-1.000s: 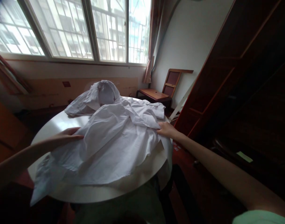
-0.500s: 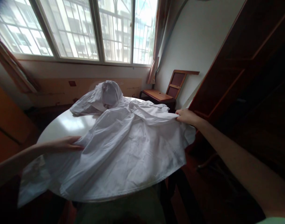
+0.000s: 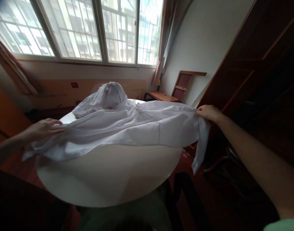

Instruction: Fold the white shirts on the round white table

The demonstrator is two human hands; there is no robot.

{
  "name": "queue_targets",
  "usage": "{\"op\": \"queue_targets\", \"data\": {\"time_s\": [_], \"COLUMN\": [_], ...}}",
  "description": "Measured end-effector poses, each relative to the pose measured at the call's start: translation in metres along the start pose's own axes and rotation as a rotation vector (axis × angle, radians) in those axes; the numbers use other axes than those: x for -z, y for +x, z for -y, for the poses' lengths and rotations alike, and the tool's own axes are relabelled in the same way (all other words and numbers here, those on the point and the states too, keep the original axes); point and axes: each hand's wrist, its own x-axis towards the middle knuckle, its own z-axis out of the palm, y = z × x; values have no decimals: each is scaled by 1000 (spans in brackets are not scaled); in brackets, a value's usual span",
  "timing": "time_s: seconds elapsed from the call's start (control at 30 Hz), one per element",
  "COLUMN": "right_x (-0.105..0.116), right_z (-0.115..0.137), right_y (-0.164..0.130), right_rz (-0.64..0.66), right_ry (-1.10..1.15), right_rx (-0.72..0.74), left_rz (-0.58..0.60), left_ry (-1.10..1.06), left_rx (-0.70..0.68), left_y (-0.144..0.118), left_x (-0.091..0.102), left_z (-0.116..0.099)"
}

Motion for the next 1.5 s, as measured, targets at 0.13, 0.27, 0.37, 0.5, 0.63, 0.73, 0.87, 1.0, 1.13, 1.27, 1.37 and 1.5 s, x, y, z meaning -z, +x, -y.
{"op": "queue_targets", "data": {"time_s": [0.13,0.27,0.37,0.5,0.63,0.73,0.87,1.0,1.13,1.27,1.37,1.5], "right_x": [-6,-4,-4,-12,-34,-56,-74,-76,-76,-76,-70,-61], "right_z": [4,-3,-16,-30,-23,3,56,104,136,154,161,169], "right_y": [-14,-26,-32,-35,-40,-54,-83,-105,-117,-124,-125,-115], "right_rz": [-40,-54,-239,-261,-45,71,75,55,190,270,288,258], "right_ry": [69,171,-30,-15,190,294,212,135,194,221,248,312], "right_rx": [-27,-78,-65,-73,-1,283,604,793,930,995,969,838], "left_rz": [-48,150,255,218,159,176,127,-383,-769,53,462,299], "left_ry": [96,162,162,226,246,138,8,-70,-504,-370,-350,-356], "left_rx": [-19,85,218,342,326,198,167,197,-155,-980,-1180,-933], "left_y": [-21,-36,-41,-45,-49,-51,-49,-51,-72,-111,-129,-111], "left_x": [-16,-17,-19,-23,-31,-36,-29,1,16,-2,-10,-13], "left_z": [-23,-28,-17,-5,3,9,11,-25,-107,-178,-196,-172]}}
